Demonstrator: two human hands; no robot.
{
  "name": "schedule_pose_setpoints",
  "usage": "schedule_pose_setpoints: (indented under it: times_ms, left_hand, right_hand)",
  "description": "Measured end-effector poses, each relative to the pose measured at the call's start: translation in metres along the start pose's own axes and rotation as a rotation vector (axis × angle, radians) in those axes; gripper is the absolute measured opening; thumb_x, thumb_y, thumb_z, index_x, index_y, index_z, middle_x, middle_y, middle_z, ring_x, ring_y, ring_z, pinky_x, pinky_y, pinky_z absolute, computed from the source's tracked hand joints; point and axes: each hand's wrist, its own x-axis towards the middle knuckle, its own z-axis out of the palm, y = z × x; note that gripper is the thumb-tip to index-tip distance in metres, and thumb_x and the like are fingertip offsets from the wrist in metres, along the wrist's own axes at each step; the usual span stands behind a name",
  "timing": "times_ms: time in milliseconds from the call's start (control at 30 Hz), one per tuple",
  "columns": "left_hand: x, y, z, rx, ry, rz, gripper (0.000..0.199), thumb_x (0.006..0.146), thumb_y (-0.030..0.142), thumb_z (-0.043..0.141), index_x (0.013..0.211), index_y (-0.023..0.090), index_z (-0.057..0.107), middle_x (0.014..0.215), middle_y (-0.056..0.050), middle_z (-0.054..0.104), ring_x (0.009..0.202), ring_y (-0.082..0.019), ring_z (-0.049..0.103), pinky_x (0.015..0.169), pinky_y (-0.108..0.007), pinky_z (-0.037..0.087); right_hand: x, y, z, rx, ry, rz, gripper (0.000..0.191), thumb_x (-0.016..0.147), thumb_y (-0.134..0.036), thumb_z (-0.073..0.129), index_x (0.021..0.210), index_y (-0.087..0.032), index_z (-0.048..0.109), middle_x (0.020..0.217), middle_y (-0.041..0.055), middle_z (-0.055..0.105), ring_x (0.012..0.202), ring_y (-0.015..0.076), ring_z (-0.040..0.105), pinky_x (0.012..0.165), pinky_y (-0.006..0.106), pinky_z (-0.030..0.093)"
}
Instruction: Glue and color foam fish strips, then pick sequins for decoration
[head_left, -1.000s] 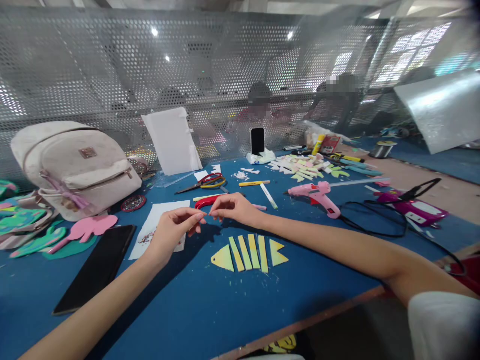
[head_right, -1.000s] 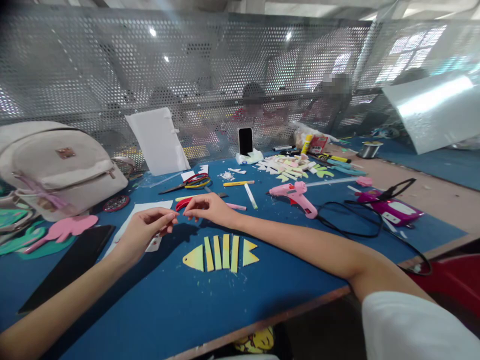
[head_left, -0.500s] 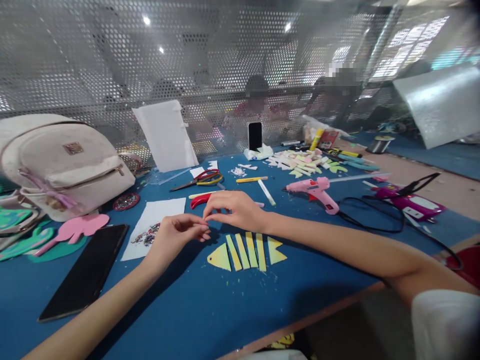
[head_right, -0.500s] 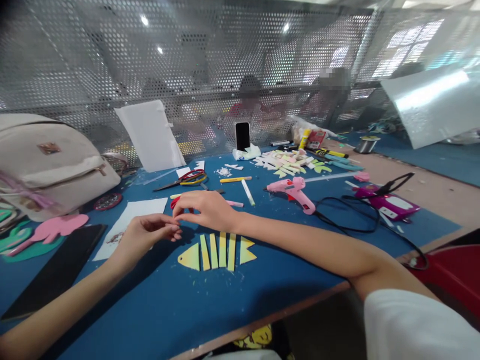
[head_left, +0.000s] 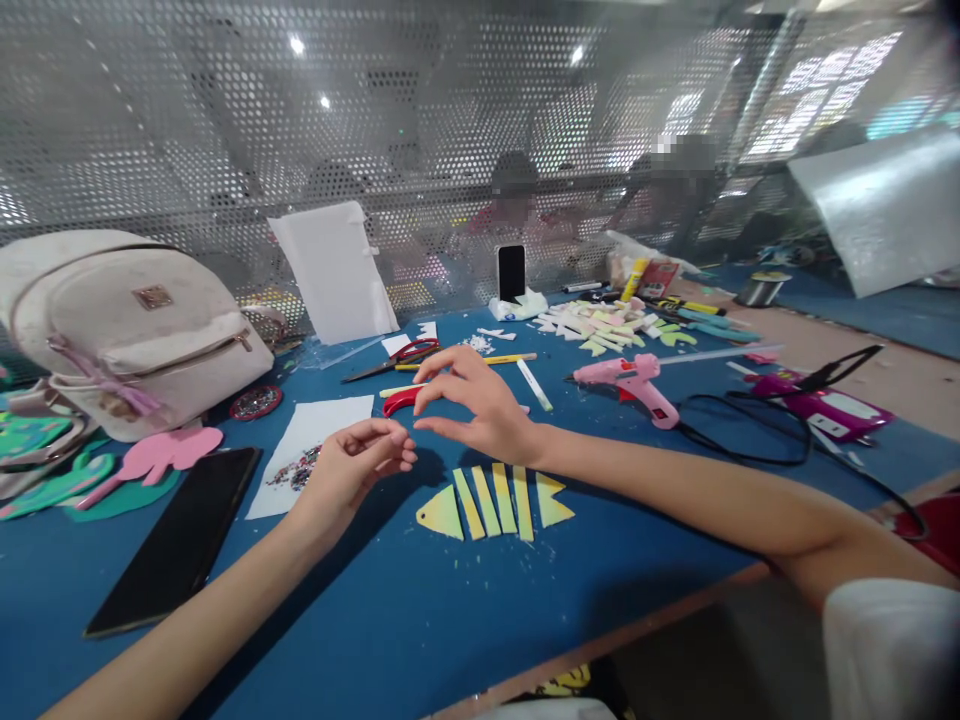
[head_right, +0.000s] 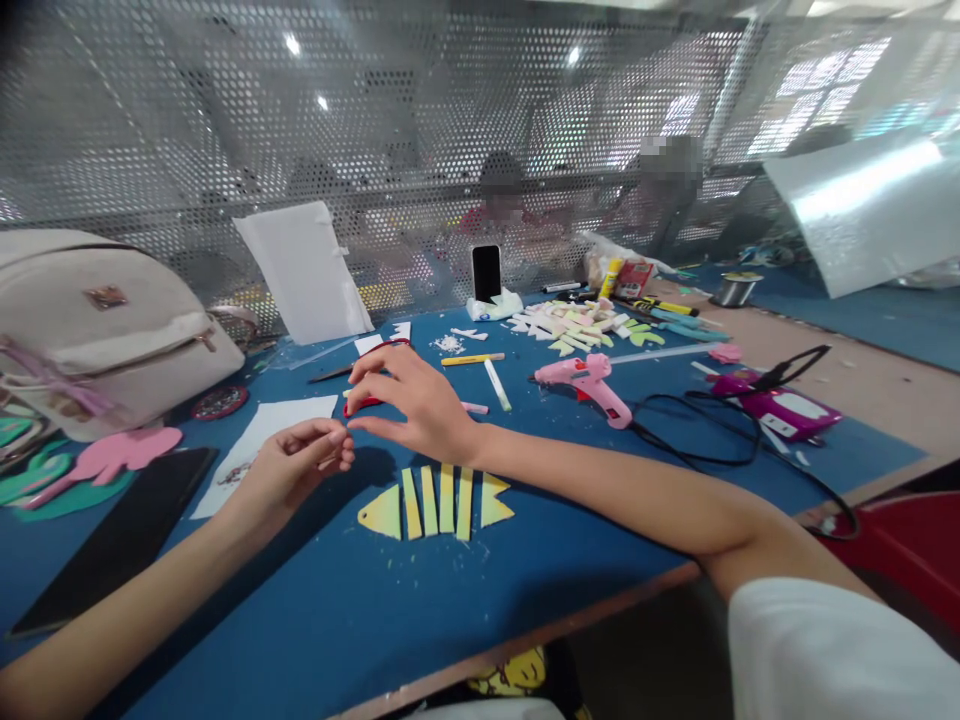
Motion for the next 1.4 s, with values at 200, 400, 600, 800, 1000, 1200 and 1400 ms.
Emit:
schedule_pose_setpoints:
  times_ms: [200,400,600,800,1000,1200,1400]
  left_hand:
    - [-0.0003,0.0001,0.0013,-0.016,0.013,0.002,0.034,0.068,0.044,0.089,0.081,0.017,0.073,0.075,-0.005,0.075,0.071,-0.019,0.072,0.070,-0.028,0.060]
    - [-0.0003,-0.0027,0.0001,-0.008,0.033,0.012,0.031,0.068,0.041,0.089,0.082,0.018,0.073,0.078,-0.004,0.075,0.074,-0.020,0.073,0.072,-0.029,0.060]
    - [-0.0022,0.0024,0.0028,0.019,0.039,0.030,0.033,0.067,0.044,0.089,0.081,0.018,0.074,0.075,-0.005,0.075,0.071,-0.020,0.073,0.070,-0.030,0.060]
    - [-0.0038,0.0040,0.0042,0.040,0.032,0.055,0.030,0.068,0.041,0.088,0.080,0.017,0.075,0.074,-0.005,0.075,0.071,-0.020,0.072,0.069,-0.030,0.060]
    - [-0.0031,-0.0013,0.0009,0.033,0.059,0.110,0.025,0.072,0.039,0.086,0.081,0.018,0.075,0.078,-0.004,0.074,0.073,-0.017,0.068,0.068,-0.026,0.058]
    - [0.0001,-0.0034,-0.0018,0.030,0.065,0.126,0.021,0.074,0.034,0.086,0.080,0.018,0.074,0.079,-0.003,0.072,0.070,-0.014,0.065,0.067,-0.024,0.057]
    - [-0.0024,-0.0021,-0.0007,0.009,0.031,0.101,0.023,0.075,0.035,0.085,0.081,0.017,0.072,0.078,-0.004,0.073,0.075,-0.016,0.068,0.070,-0.024,0.057]
  right_hand:
    - [-0.0020,0.0000,0.0024,-0.034,-0.092,-0.002,0.013,0.096,-0.034,0.064,0.094,-0.022,0.068,0.112,0.0055,0.062,0.108,0.0196,0.054,0.098,0.036,0.044]
    - [-0.0012,-0.0022,0.0025,-0.006,-0.093,-0.002,0.009,0.095,-0.027,0.063,0.090,-0.021,0.067,0.111,0.0057,0.062,0.107,0.0193,0.055,0.095,0.036,0.045]
    - [-0.0004,-0.0036,0.0031,0.003,-0.098,0.006,0.009,0.095,-0.029,0.063,0.093,-0.021,0.065,0.110,0.0054,0.063,0.105,0.0191,0.056,0.095,0.036,0.045]
    - [-0.0003,-0.0057,0.0024,-0.009,-0.092,-0.006,0.009,0.095,-0.027,0.063,0.090,-0.021,0.066,0.108,0.0051,0.064,0.103,0.0186,0.055,0.094,0.034,0.046]
    - [-0.0015,-0.0070,0.0039,-0.005,-0.095,0.009,0.010,0.095,-0.027,0.062,0.088,-0.021,0.066,0.108,0.0052,0.064,0.101,0.0187,0.055,0.091,0.034,0.046]
    - [-0.0017,-0.0053,0.0042,-0.001,-0.107,0.023,0.010,0.094,-0.027,0.063,0.087,-0.021,0.067,0.107,0.0052,0.064,0.099,0.0187,0.055,0.090,0.034,0.046]
    - [-0.0009,-0.0048,0.0045,0.053,-0.086,0.049,0.006,0.093,-0.024,0.064,0.088,-0.021,0.066,0.105,0.0043,0.064,0.101,0.0184,0.056,0.092,0.034,0.046]
